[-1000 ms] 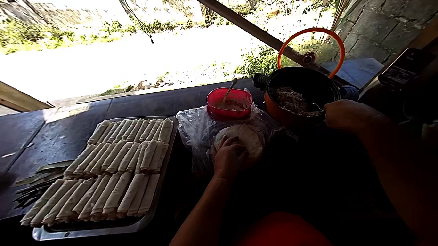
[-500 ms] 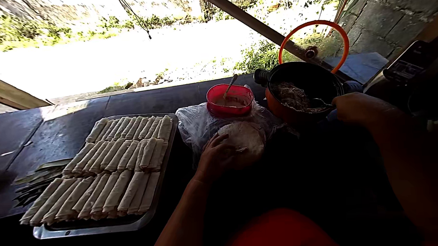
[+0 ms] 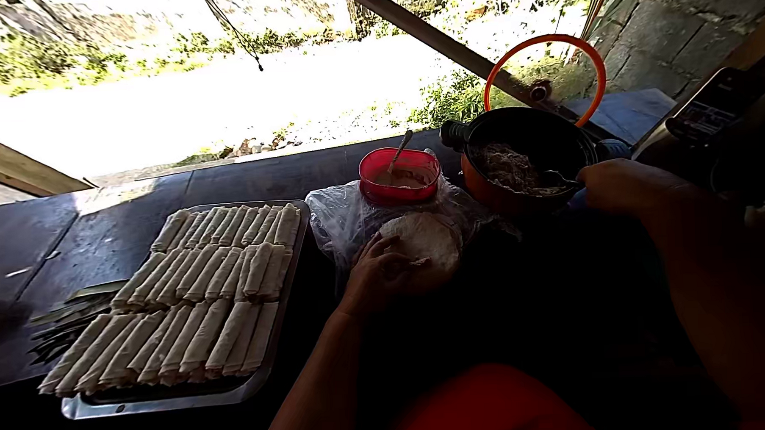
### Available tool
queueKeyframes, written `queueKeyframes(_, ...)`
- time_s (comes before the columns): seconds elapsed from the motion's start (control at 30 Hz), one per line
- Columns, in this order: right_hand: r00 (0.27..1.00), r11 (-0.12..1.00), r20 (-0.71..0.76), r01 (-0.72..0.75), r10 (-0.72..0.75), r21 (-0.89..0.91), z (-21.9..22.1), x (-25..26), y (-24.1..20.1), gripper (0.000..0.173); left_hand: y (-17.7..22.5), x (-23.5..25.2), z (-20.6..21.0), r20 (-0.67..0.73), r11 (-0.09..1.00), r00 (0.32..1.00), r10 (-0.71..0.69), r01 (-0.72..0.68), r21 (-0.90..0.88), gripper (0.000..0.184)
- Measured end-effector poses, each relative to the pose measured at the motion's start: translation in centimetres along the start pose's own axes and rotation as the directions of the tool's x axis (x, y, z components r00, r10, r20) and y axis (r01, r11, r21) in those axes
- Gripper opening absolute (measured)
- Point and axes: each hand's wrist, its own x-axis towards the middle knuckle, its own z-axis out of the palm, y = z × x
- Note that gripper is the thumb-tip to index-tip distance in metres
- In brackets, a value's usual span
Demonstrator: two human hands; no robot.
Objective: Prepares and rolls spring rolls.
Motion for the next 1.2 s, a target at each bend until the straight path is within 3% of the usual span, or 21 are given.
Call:
queueKeyframes(0.17, 0.999, 1.000, 0.032, 0.007, -0.008, 0.015, -0.7, -0.2, 0.1, 0.027, -0.5, -0.4, -1.2, 0.039, 0.999, 0.998, 0.046, -0.047, 0.001, 0.048)
queueKeyframes(0.37, 0.999, 0.999, -0.043, 0.023, -0.021, 0.034, -0.4, -0.4, 0.7, 0.029, -1.7, -0.7, -1.5, -0.012, 0.994, 0.997, 0.077, -0.078, -0.079, 0.022)
queueKeyframes(0.47, 0.995, 0.998, -0.096, 0.043, -0.038, 0.052, -0.4, -0.5, 0.9, 0.032, -1.3, -0.7, -1.4, -0.003, 0.998, 0.998, 0.056, -0.056, -0.035, 0.026)
queueKeyframes(0.67, 0.998, 0.999, -0.039, 0.045, -0.043, 0.029, 0.4, 0.6, 0.8, 0.027, 0.0, 0.6, -1.3, 0.041, 0.996, 0.997, 0.058, -0.061, 0.064, 0.042)
queueKeyframes(0.93, 0.999, 0.999, -0.024, 0.040, -0.039, 0.028, 0.5, 0.8, 0.7, 0.026, 3.3, 2.0, 0.8, 0.033, 0.981, 0.996, 0.082, -0.087, 0.171, 0.030)
queueKeyframes(1.1, 0.999, 1.000, 0.027, 0.017, -0.016, -0.010, 0.0, 0.8, 0.4, 0.029, 3.1, 1.5, 1.9, -0.066, 0.982, 0.993, 0.100, -0.088, 0.169, 0.024)
queueKeyframes(1.2, 1.000, 1.000, -0.022, 0.006, -0.006, 0.005, -0.2, 0.6, 0.3, 0.034, 3.0, 1.2, 2.1, -0.111, 0.980, 0.988, 0.111, -0.090, 0.178, 0.025)
